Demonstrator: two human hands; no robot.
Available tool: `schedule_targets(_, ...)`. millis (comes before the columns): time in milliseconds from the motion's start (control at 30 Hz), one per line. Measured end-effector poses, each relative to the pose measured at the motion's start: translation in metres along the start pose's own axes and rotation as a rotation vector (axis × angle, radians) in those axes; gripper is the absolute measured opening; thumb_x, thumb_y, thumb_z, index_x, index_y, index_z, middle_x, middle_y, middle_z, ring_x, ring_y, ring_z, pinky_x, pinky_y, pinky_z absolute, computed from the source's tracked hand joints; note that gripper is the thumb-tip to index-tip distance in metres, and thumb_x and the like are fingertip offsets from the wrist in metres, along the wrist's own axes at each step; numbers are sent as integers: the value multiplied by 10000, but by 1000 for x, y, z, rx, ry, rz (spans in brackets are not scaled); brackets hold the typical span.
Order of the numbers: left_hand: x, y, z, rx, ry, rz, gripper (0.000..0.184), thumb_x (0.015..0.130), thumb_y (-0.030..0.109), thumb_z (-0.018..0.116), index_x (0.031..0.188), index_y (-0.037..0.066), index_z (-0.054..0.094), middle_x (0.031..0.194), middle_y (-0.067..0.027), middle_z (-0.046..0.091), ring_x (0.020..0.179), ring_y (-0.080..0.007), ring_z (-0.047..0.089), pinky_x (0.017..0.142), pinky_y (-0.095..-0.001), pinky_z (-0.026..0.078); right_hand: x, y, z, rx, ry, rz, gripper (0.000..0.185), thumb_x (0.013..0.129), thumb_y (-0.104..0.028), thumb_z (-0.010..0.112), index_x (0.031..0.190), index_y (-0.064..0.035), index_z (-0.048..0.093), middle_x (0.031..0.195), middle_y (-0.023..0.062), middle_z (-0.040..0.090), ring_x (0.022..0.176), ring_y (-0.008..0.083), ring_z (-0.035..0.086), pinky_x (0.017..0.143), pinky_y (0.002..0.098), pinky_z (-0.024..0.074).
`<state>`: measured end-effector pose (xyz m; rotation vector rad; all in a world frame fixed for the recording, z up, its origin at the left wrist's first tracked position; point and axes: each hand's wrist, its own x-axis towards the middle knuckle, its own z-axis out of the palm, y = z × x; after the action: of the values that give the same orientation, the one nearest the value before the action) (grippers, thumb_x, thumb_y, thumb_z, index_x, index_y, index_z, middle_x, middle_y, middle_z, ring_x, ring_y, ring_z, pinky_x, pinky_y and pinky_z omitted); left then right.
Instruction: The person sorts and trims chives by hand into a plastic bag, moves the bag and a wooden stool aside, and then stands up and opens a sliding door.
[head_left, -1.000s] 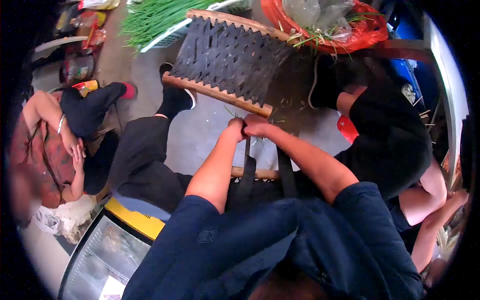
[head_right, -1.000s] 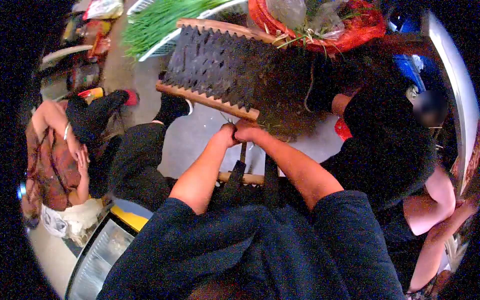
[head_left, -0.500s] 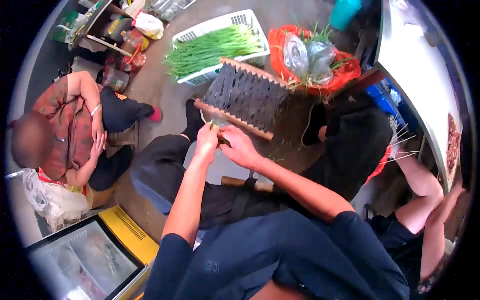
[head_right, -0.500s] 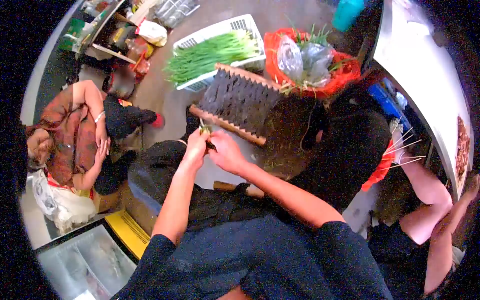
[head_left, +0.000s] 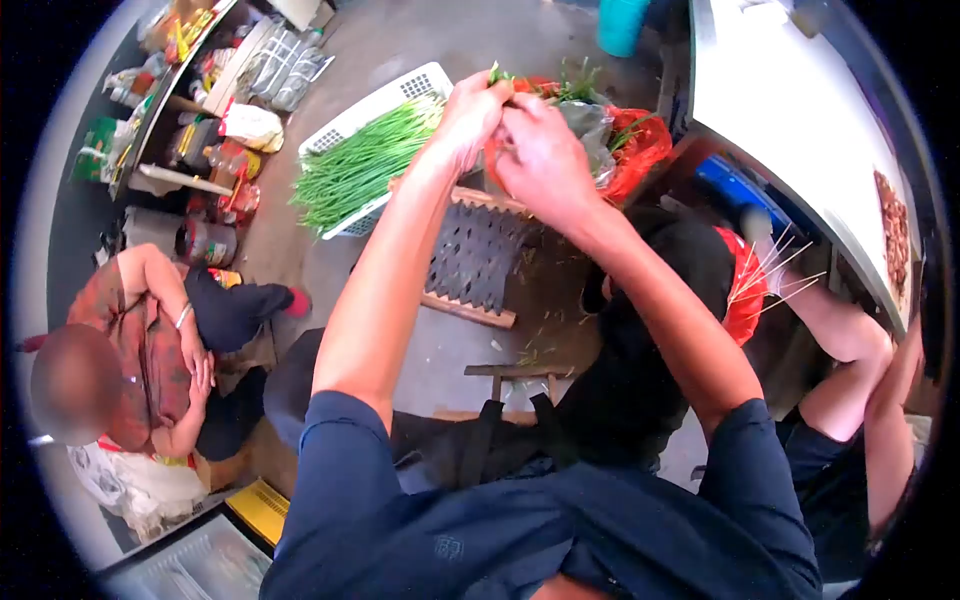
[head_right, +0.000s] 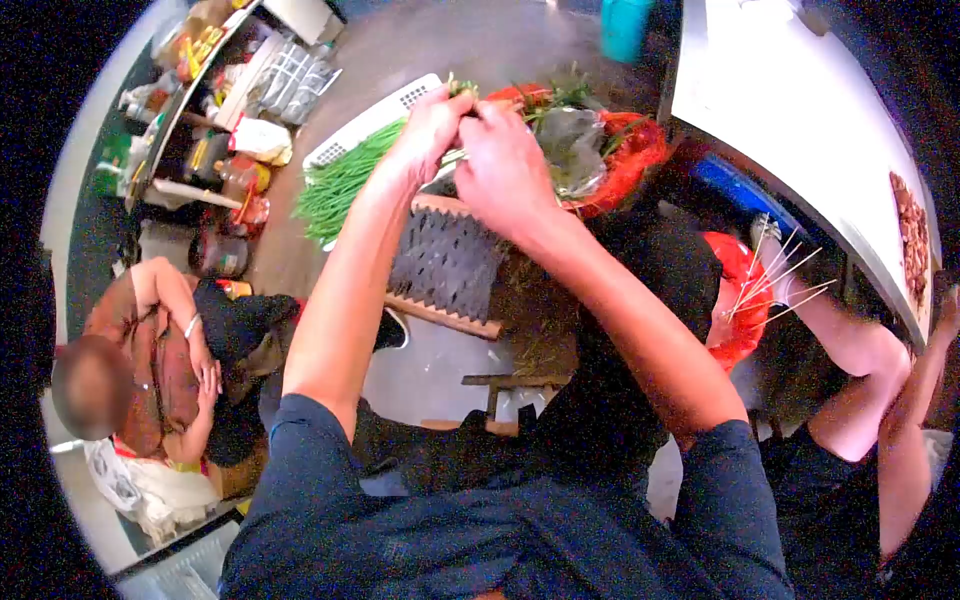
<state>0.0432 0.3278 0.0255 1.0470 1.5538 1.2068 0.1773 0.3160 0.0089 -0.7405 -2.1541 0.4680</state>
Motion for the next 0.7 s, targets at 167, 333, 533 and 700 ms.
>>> schedule_targets(167, 102, -89, 35, 736, -35, 51, 396, 848, 279, 556, 1132, 3, 571, 971, -172, 637, 842, -248, 641, 742, -394, 522, -25, 44, -18, -97, -21, 373, 443, 769, -93, 585, 1195, 7, 516, 1311, 223, 458, 1200, 387, 454, 1007, 425, 385)
schedule_targets(333, 105, -164, 66, 1073, -167, 197, 502, 814, 335, 590, 1169, -12, 519, 1177, -256, 520, 1100, -425, 518, 916, -473, 441, -25, 1, -35, 142, -41, 188, 405, 750, -39, 606, 1139, 39, 529, 1241, 225, 505, 1158, 395, 496, 984, 408, 417)
schedule_targets(533, 165, -249, 100, 1106, -580, -129, 329, 812, 240, 535, 986, -2, 676, 967, -227, 660, 956, -368, 632, 819, -444, 500, -29, -2, -28, 263, -315, 235, 442, 740, -36, 599, 1154, 76, 495, 1206, 265, 495, 1019, 406, 550, 874, 423, 469)
schedule_targets(700, 184, -290, 102, 1377, -1054, 182, 312, 800, 233, 534, 991, 39, 686, 986, -207, 661, 954, -360, 635, 807, -437, 503, -36, 2, -24, 225, -272, 219, 381, 683, -34, 591, 1046, 64, 530, 1090, 215, 528, 824, 337, 567, 716, 410, 471)
